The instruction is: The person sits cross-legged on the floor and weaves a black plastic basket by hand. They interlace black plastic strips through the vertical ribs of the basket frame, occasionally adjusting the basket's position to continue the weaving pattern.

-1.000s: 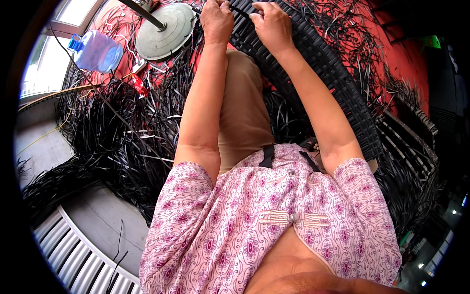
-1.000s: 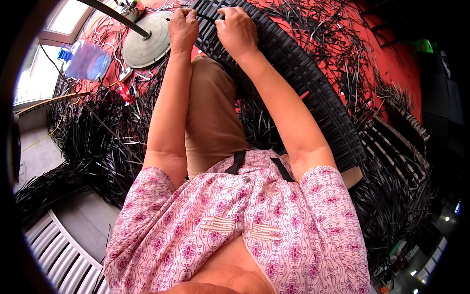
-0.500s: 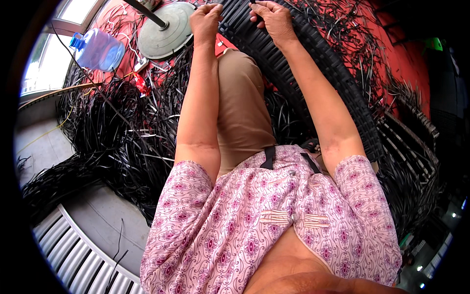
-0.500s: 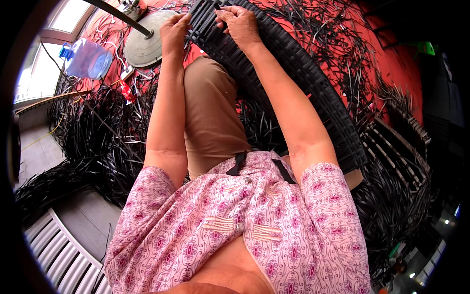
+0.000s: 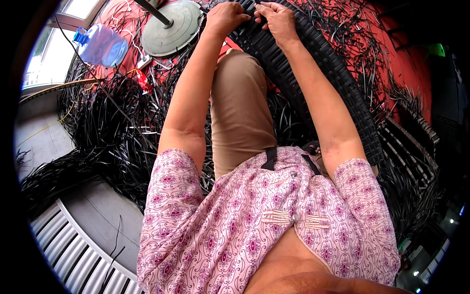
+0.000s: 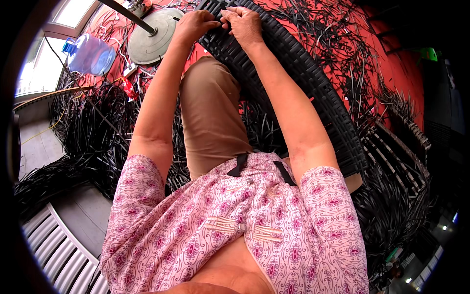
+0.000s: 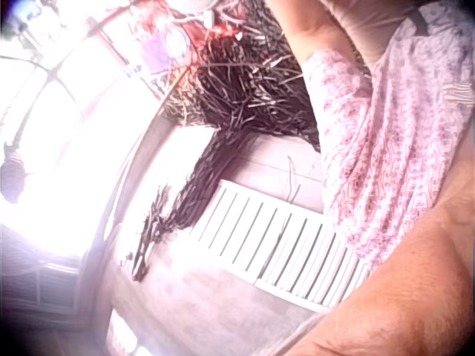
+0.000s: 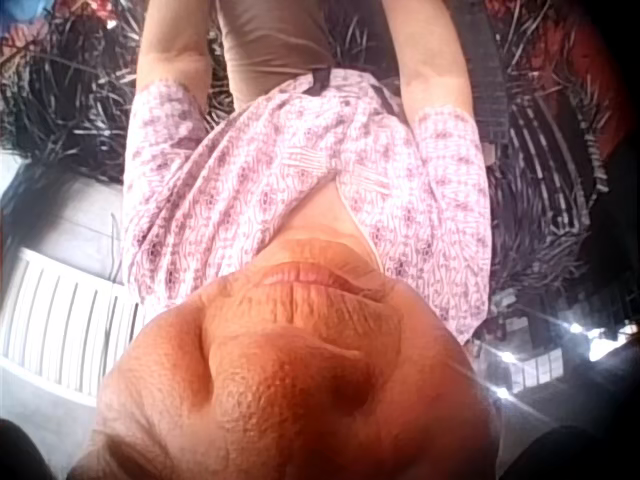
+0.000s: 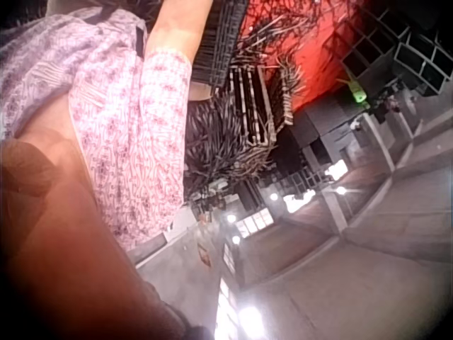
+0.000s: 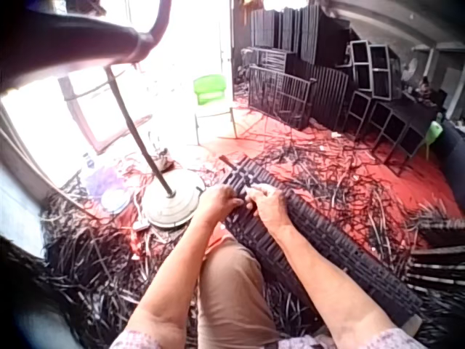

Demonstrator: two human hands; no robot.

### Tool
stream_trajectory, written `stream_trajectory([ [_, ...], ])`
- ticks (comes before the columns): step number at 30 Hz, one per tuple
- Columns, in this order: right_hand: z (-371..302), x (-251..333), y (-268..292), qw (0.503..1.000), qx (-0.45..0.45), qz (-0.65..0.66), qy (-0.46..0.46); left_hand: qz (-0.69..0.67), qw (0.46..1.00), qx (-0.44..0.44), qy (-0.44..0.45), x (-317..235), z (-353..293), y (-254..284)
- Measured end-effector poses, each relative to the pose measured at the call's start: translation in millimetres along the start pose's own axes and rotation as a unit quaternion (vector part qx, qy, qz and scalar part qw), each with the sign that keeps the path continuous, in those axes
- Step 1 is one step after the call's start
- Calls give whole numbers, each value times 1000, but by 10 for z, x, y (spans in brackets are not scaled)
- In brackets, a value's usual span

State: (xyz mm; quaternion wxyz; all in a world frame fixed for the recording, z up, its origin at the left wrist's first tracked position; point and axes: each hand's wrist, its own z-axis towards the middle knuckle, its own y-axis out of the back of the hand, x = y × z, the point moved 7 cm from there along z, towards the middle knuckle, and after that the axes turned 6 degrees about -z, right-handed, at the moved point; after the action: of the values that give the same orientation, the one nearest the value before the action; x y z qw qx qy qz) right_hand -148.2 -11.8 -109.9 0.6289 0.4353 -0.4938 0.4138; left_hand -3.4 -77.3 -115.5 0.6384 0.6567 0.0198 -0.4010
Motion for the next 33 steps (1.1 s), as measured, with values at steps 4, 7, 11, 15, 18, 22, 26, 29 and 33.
stream_trajectory([
  [4, 6, 4, 1, 1000, -2, -6, 2, -7, 998, -55, -40, 7, 16, 21],
  [7, 6, 13, -30, 1000, 18, -2, -7, -20, 996, -75, -44, 1, -4, 67],
  [11, -7, 81, 40, 999, 10, -30, -32, -103, 989, -96, -33, -3, -36, 40],
  [15, 14, 114, -25, 995, 0, -80, -54, -135, 984, -115, -24, 48, -30, 34],
  [18, 43, 141, -58, 984, 4, -161, -77, -104, 974, -189, -73, -21, -78, 27],
  [22, 162, 53, -70, 955, 15, -278, -99, -120, 966, -219, -60, -74, -148, 40],
  [26, 292, -45, -66, 920, 22, -385, -66, -133, 967, -208, -61, -146, -158, 80],
  [29, 313, -34, -65, 910, 0, -410, -55, -152, 967, -193, -67, -125, -123, 76],
  [33, 164, 326, -174, 862, -17, -505, -41, -261, 960, -101, -13, 9, -108, 17],
])
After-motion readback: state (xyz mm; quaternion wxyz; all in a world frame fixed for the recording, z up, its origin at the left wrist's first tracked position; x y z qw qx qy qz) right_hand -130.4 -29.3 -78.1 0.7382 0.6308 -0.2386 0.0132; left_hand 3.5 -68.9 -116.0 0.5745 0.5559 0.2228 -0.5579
